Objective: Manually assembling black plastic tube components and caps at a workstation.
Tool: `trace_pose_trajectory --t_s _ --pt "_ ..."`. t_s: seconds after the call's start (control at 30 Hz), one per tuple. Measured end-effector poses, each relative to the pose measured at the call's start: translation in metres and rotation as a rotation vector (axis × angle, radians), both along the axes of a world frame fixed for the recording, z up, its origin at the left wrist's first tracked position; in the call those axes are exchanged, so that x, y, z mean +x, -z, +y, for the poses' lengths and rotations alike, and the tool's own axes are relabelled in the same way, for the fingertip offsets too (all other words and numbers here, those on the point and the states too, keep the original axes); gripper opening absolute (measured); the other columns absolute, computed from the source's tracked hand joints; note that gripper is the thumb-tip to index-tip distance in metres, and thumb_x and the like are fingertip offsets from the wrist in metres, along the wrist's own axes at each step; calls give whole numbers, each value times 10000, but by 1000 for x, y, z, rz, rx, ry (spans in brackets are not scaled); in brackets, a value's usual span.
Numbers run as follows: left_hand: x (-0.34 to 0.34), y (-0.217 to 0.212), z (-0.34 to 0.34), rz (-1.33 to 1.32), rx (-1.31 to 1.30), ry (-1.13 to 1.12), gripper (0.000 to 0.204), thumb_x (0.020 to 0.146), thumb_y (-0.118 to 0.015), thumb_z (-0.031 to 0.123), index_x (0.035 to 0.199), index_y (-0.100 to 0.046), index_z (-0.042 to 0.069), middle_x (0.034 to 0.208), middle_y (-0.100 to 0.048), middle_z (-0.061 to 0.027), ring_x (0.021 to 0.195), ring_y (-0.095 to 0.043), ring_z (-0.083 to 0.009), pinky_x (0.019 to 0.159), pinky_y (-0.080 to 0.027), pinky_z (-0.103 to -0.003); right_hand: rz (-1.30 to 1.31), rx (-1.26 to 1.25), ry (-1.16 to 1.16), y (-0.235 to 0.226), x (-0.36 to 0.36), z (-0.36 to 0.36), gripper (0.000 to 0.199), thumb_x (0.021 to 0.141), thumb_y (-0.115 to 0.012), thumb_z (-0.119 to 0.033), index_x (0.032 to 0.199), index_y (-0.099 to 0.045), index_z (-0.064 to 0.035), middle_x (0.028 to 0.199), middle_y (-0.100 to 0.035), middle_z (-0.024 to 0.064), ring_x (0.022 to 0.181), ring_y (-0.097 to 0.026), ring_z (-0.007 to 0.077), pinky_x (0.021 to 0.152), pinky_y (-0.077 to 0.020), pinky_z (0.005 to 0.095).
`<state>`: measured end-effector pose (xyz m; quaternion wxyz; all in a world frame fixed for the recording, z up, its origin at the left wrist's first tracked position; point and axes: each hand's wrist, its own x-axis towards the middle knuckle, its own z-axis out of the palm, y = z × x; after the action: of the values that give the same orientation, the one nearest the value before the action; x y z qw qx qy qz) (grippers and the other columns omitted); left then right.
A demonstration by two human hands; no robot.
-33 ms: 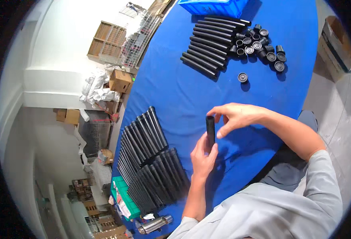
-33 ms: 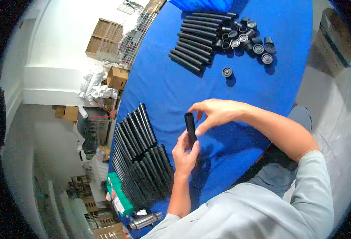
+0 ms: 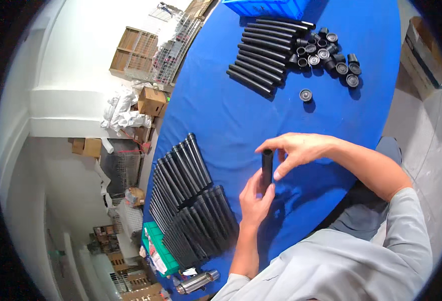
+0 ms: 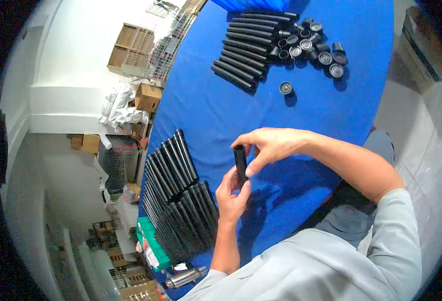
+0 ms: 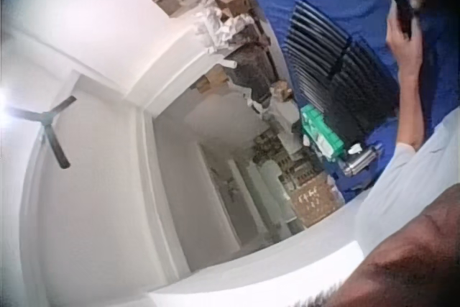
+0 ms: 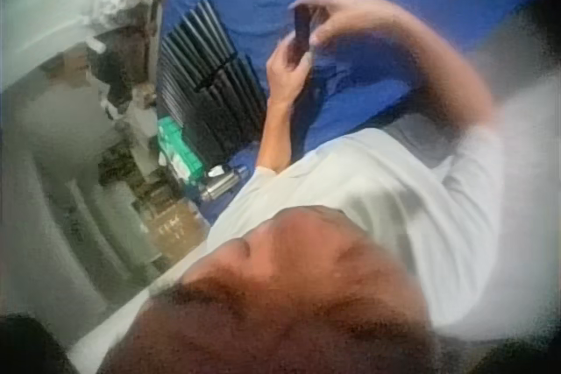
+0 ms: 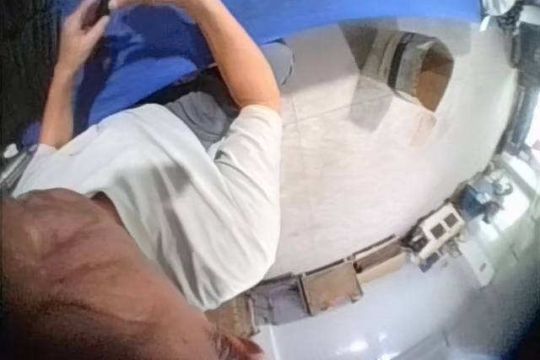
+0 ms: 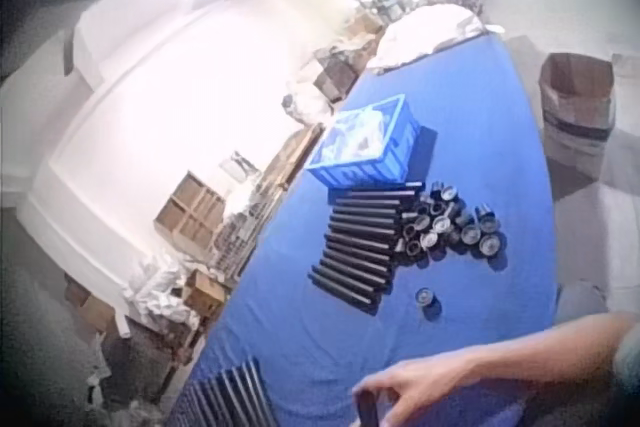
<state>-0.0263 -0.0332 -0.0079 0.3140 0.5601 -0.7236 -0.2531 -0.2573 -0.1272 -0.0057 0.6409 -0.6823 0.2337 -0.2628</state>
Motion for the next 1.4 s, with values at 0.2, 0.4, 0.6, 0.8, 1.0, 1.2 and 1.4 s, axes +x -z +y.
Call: trace_pose_trajectory --t_s 0.2,0.4,0.6,0.8,1.0,1.2,1.4 --pt "29 -9 42 108 197 123 358 805 -681 18 1142 -585 -59 1018 -644 -98 930 -615 -175 858 -481 -319 -393 -32 -395 10 28 14 455 813 -746 -154 1237 -612 -55 1121 -615 115 997 -591 202 777 -503 327" --pt "22 -9 60 347 354 1 461 759 -743 19 1170 -539 -27 1006 -604 -81 922 -582 -167 857 -470 -306 -346 38 -501 9 35 25 373 828 -713 -65 1191 -633 -27 1095 -616 111 1005 -613 205 803 -528 313" --pt "26 -14 63 545 575 19 526 771 -766 77 1215 -503 -26 970 -585 -72 869 -563 -148 797 -470 -295 -533 120 -486 13 40 33 331 807 -691 -104 1094 -635 50 947 -682 116 854 -656 177 706 -527 324" --pt "34 -4 72 741 804 124 618 809 -757 265 1261 -481 -53 966 -589 -97 861 -586 -186 740 -499 -320 -364 265 -675 15 42 35 312 869 -648 -28 1167 -589 41 1009 -690 132 914 -675 202 808 -532 343" --pt "43 0 84 873 876 74 620 832 -725 329 1246 -502 -75 964 -599 -134 853 -620 -239 725 -544 -362 -360 280 -667 20 46 41 310 877 -640 -57 1164 -584 45 997 -695 120 887 -675 193 778 -524 337" --pt "63 2 98 1016 1016 117 589 881 -645 350 1250 -503 -87 974 -607 -171 828 -641 -269 718 -569 -386 -313 285 -667 21 51 46 314 884 -659 -118 1161 -607 19 1011 -693 103 903 -643 191 783 -503 335" --pt "65 -6 110 1030 1088 16 653 901 -614 348 1339 -400 -88 955 -612 -193 769 -648 -284 684 -562 -389 -306 294 -668 27 62 65 325 888 -666 -147 1179 -612 -12 1006 -685 107 849 -627 177 768 -504 337"
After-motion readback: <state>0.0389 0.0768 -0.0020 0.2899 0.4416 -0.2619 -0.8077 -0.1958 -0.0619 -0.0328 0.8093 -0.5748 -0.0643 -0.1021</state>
